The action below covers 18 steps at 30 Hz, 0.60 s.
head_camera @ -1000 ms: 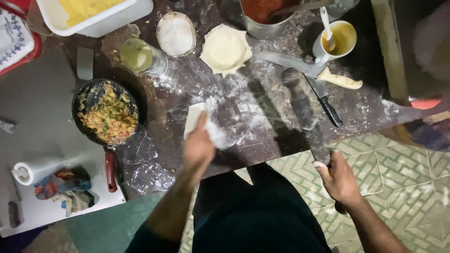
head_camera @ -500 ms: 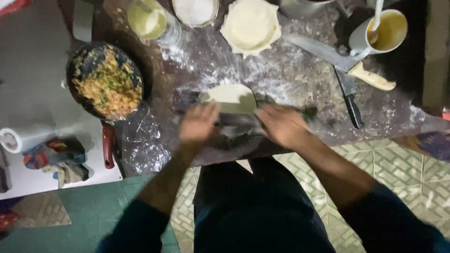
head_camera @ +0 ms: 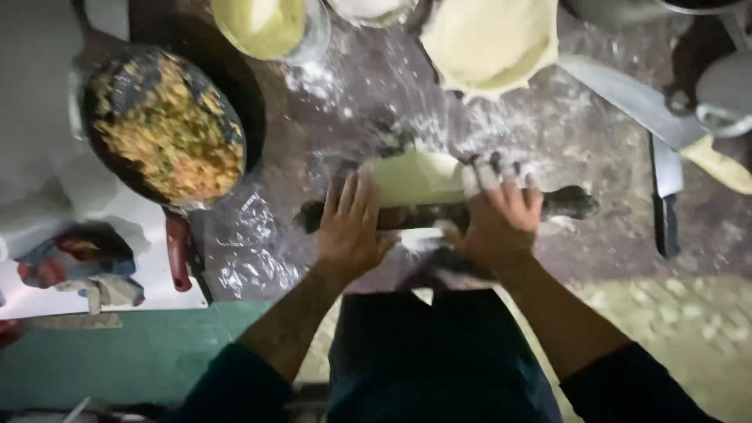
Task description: The person is preparing dough for pastries.
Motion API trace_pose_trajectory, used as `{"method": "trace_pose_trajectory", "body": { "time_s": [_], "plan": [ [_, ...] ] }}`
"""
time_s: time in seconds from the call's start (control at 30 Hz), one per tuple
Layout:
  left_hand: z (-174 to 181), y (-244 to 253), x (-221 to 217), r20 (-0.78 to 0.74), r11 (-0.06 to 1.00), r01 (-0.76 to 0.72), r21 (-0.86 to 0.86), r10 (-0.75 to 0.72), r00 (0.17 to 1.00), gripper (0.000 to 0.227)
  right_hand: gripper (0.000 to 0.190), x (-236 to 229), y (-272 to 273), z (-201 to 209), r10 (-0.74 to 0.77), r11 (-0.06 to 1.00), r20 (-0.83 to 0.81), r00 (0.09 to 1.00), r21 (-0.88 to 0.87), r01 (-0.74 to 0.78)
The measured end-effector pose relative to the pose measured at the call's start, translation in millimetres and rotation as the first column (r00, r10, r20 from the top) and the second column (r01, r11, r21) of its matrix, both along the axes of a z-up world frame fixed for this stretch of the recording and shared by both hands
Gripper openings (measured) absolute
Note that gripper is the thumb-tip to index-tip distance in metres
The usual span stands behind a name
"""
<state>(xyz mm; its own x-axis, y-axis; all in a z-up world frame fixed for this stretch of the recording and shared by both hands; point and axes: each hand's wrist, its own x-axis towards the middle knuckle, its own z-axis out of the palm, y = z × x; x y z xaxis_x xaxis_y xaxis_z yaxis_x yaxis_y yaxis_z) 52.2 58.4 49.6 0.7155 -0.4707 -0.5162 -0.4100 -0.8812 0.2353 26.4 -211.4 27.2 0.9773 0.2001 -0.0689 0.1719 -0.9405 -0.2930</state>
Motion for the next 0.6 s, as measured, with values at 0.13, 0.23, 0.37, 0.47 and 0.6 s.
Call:
{"method": "trace_pose_trajectory", "body": {
  "time_s": [0.13, 0.23, 0.37, 0.47, 0.6],
  "plan": [
    [-15.4, -0.4, 11.9, 0.023, 1.0, 0.005, -0.023, -0.004, 1.0, 0.107, 0.083, 21.8, 1.4, 6.3, 0.051, 0.995, 0.066, 0.997, -0.091, -0.044],
    [-20.8, 17.8, -25.2, -0.002, 0.994, -0.058, -0.098, 0.058, 0.998, 0.108, 0.094, 8.9, 12.3, 13.8, 0.001, 0.985, -0.215, 0.977, -0.167, -0.038],
    [-34.8, 15.2, -50.0, 0.141, 0.99, 0.039, -0.136, -0.019, 0.99, 0.107, 0.098, 21.4, -14.1, 20.4, -0.067, 0.99, -0.245, 0.967, -0.14, 0.033],
    [-37.9, 11.1, -19.9, 0.194, 0.998, 0.065, -0.008, -0.062, 0.979, 0.104, 0.091, 29.2, -4.4, 7.7, -0.067, 0.985, -0.376, 0.924, -0.171, 0.002],
    [7.1, 14.3, -86.1, 0.109, 0.992, 0.118, 0.055, -0.123, 0.986, 0.095, 0.084, -51.9, 7.7, 21.1, -0.08, 0.979, -0.629, 0.773, -0.197, -0.059]
  ]
}}
